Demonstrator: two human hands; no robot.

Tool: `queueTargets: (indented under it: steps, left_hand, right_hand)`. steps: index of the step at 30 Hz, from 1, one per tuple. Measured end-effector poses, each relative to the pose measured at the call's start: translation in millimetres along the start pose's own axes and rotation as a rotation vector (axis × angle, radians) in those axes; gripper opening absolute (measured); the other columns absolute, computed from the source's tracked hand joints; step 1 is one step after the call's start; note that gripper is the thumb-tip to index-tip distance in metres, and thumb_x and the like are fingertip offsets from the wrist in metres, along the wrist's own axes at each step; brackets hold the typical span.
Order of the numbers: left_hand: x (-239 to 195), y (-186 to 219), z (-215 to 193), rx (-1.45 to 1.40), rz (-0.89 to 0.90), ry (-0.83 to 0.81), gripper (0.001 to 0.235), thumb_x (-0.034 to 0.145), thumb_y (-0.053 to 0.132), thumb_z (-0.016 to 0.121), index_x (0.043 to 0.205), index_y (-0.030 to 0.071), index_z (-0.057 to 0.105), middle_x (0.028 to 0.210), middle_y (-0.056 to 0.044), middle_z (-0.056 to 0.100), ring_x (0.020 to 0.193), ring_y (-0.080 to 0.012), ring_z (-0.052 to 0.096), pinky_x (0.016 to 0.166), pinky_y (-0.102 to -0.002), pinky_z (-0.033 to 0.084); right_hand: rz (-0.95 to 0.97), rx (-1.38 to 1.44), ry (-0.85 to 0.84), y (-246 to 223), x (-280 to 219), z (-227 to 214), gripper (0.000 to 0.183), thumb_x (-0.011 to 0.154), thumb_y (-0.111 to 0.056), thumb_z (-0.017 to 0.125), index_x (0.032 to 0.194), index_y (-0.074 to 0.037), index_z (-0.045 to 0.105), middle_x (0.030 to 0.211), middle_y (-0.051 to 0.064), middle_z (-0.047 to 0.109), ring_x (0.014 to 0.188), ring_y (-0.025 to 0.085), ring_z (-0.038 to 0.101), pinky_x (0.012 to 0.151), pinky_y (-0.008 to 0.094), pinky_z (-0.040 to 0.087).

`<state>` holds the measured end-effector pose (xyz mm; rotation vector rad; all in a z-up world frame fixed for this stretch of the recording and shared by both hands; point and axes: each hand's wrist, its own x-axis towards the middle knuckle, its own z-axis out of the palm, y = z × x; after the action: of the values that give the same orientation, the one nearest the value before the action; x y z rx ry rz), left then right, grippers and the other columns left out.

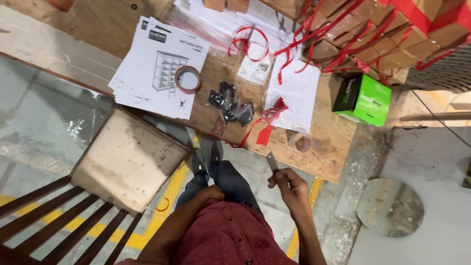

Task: Packing and wrapping a small box with a red ribbon and red adhesive tape at a packing station.

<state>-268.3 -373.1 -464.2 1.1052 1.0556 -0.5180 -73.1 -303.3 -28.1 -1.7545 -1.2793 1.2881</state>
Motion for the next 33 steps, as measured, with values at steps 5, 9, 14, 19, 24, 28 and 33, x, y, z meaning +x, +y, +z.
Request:
queueTargets:
  steps: [5,9,14,19,24,28,33]
  left_hand:
    - [-37,10,-24,-0.01,-0.004,0.158,0.052,0.075,0.039,0.069,0.116,0.008,0.076,0.119,-0.012,0.072,0.108,-0.0291,0.069,0.09,-0.039,0.054]
    - [-32,24,-41,0.147,0.061,0.189,0.056,0.073,0.043,0.064,0.121,0.019,0.079,0.129,-0.007,0.07,0.117,-0.0285,0.066,0.099,-0.036,0.051]
    - [-15,33,-56,0.197,0.058,0.149,0.075,0.08,0.06,0.072,0.14,0.016,0.061,0.149,-0.011,0.052,0.134,-0.0311,0.051,0.111,-0.039,0.041]
    - [-97,66,-61,-0.05,0.153,0.203,0.083,0.077,0.073,0.071,0.134,0.014,0.068,0.144,-0.015,0.055,0.132,-0.0329,0.052,0.11,-0.041,0.043]
    - [-125,85,-68,-0.052,0.223,0.394,0.082,0.075,0.073,0.069,0.131,0.013,0.067,0.129,-0.016,0.068,0.119,-0.0326,0.065,0.1,-0.04,0.05]
    - [-137,95,-77,-0.142,0.308,0.44,0.077,0.079,0.068,0.071,0.129,0.009,0.066,0.126,-0.016,0.069,0.117,-0.0325,0.066,0.097,-0.04,0.053]
    - [-129,103,-87,-0.088,0.306,0.45,0.073,0.082,0.063,0.07,0.13,0.009,0.065,0.13,-0.014,0.069,0.119,-0.0317,0.066,0.1,-0.041,0.052]
  right_hand:
    - [-0.062,0.02,-0.015,3,16,2,0.022,0.104,-0.015,0.058,0.096,0.002,0.07,0.079,0.006,0.073,0.081,0.012,0.064,0.084,0.03,0.053]
    - [-0.053,0.026,-0.044,5,28,4,0.02,0.102,-0.014,0.059,0.096,0.002,0.07,0.077,0.006,0.073,0.078,0.012,0.066,0.08,0.03,0.054]
    - [-0.038,0.008,-0.071,11,52,-13,0.019,0.101,-0.014,0.059,0.096,0.001,0.07,0.076,0.005,0.074,0.074,0.012,0.067,0.075,0.029,0.054]
    - [-0.075,-0.089,-0.045,9,83,-30,0.019,0.102,-0.016,0.06,0.095,-0.001,0.07,0.076,0.003,0.074,0.073,0.01,0.067,0.071,0.027,0.054]
    - [0.063,-0.188,-0.006,-13,108,-37,0.019,0.103,-0.018,0.06,0.101,-0.003,0.071,0.079,0.003,0.072,0.068,0.012,0.059,0.06,0.031,0.047]
    - [-0.142,-0.14,-0.002,21,124,-36,0.018,0.103,-0.018,0.06,0.103,-0.003,0.07,0.082,0.003,0.072,0.074,0.01,0.062,0.067,0.028,0.05]
    - [-0.195,-0.123,-0.001,33,127,-31,0.017,0.1,-0.016,0.064,0.105,-0.001,0.071,0.084,0.005,0.073,0.077,0.013,0.063,0.072,0.029,0.05]
